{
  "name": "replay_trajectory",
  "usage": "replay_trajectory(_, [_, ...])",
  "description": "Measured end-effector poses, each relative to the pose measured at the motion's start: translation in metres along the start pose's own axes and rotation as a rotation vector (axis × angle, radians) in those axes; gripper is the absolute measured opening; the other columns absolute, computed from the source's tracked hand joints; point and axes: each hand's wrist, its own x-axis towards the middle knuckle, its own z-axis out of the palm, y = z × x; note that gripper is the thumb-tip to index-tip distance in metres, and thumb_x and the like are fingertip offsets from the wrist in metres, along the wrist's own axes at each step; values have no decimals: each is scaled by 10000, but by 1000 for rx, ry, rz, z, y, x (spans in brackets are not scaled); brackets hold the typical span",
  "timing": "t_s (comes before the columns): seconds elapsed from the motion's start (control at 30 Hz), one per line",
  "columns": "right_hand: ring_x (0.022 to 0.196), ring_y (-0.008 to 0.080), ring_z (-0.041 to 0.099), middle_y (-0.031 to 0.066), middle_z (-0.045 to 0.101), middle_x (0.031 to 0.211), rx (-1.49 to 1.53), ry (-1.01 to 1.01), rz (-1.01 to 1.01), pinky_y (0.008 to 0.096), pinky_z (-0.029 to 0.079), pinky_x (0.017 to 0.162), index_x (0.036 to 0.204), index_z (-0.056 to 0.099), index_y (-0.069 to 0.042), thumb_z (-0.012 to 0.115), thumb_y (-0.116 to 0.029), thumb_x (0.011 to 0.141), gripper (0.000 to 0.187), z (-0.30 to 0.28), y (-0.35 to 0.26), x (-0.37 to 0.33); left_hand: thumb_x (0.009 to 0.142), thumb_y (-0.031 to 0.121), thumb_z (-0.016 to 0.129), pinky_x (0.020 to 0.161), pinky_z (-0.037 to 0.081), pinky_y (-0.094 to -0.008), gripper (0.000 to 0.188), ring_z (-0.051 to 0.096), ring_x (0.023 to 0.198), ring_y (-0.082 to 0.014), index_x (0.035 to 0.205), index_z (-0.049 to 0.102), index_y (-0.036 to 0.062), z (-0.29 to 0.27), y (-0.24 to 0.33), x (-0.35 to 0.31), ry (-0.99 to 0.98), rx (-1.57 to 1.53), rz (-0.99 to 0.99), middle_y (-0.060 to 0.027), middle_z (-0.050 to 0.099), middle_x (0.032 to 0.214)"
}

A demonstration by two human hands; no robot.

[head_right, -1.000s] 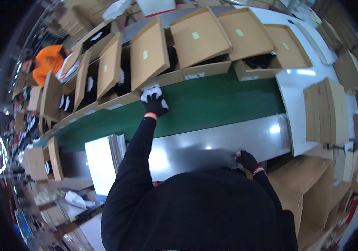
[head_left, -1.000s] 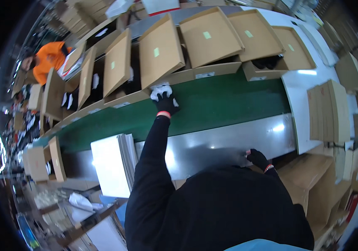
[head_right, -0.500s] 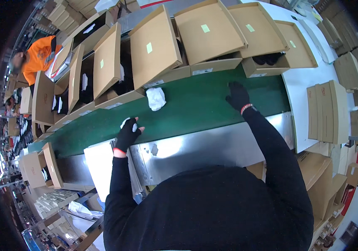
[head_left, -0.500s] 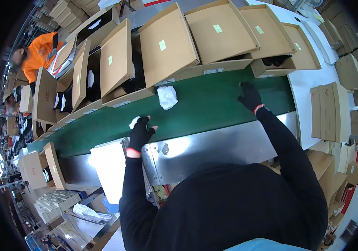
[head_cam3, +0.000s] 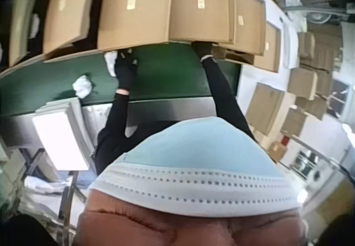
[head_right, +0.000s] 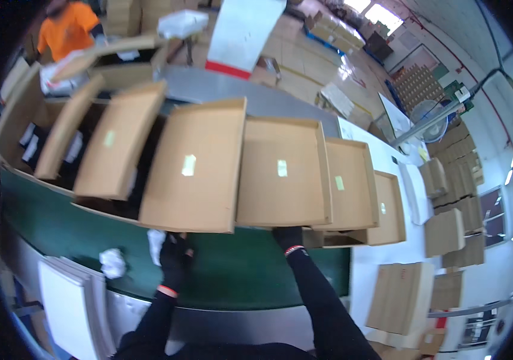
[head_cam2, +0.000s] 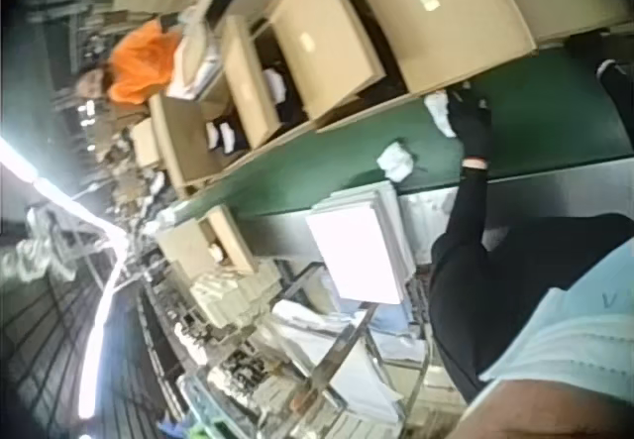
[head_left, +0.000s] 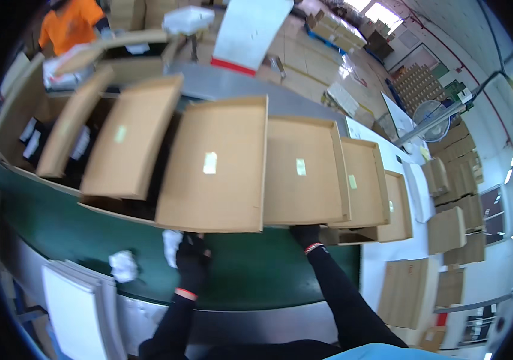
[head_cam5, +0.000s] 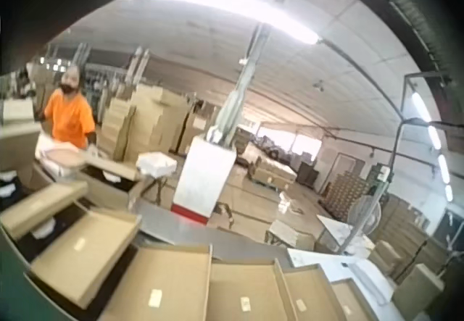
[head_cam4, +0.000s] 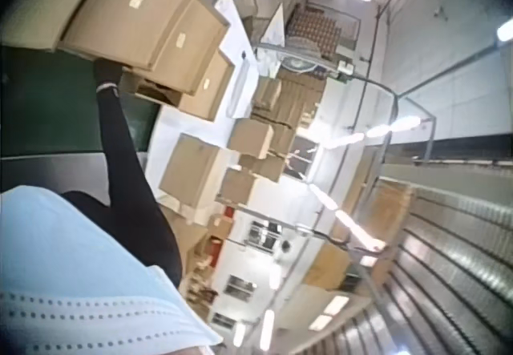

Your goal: The person packs black shoes into cardboard boxes on a conveyor belt. They place a sheet of white tissue paper into the box, insert the shoes, add crumpled white paper for padding, and cover the contents with another sheet of tissue paper before closing the box lid.

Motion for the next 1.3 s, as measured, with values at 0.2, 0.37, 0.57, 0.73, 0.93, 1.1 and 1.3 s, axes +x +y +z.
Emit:
replay_trajectory(0.2, [1236,368,444,171,498,1305,46,305,-92,509,330,1032,1309,479,-91,545,-395,875,535,57,21,-24,887,131,521,694,406,-437,130,544,819,-344,880,585,18,14,-53,-26,7,-5,-294,-178,579,863])
replay_trajectory(0.37, [1228,363,456,175,513,1290,168,274,-46,506,345,1026,1295,495,-83,546,-366,888,498,74,36,-41,799,134,592,805,451,-417,236,583,954,-338,989,617,-4,-85,-39,-18,-6,634,-35,-173,622,998])
replay_trajectory(0.57, [1231,362,453,179,510,1292,182,286,-44,505,344,1028,1290,500,-80,532,-369,895,491,73,42,-42,818,168,597,822,457,-428,235,584,983,-311,1033,633,83,-22,32,-65,-544,-304,-151,-125,621,1050])
replay_trajectory(0.73, [1233,360,451,182,507,1295,200,289,-78,504,342,1029,1287,504,-78,520,-372,900,486,76,44,-40,751,153,649,778,477,-411,264,604,935,-293,1010,648,103,-5,55,-79,-592,-307,59,-108,638,990])
replay_trajectory(0.93, [1224,359,457,187,507,1289,147,206,-113,509,354,1014,1287,510,-88,523,-351,898,469,54,30,-27,690,132,674,723,489,-404,282,622,858,-280,972,663,125,5,69,-117,-603,-259,78,-80,649,909])
replay_trajectory(1.1, [1015,343,581,165,633,1046,-169,65,-168,498,433,902,1055,644,-73,593,-316,800,356,-28,23,-21,843,176,577,778,455,-420,213,577,922,-314,1038,624,104,7,59,-147,-552,-223,15,-100,621,982])
replay_trajectory(1.3, [729,343,608,159,613,733,51,211,-442,467,474,678,711,661,-63,812,-303,543,330,-101,47,-86,869,132,527,878,468,-419,292,587,1033,-323,1153,591,99,10,53,-152,-204,-305,12,-139,620,1104])
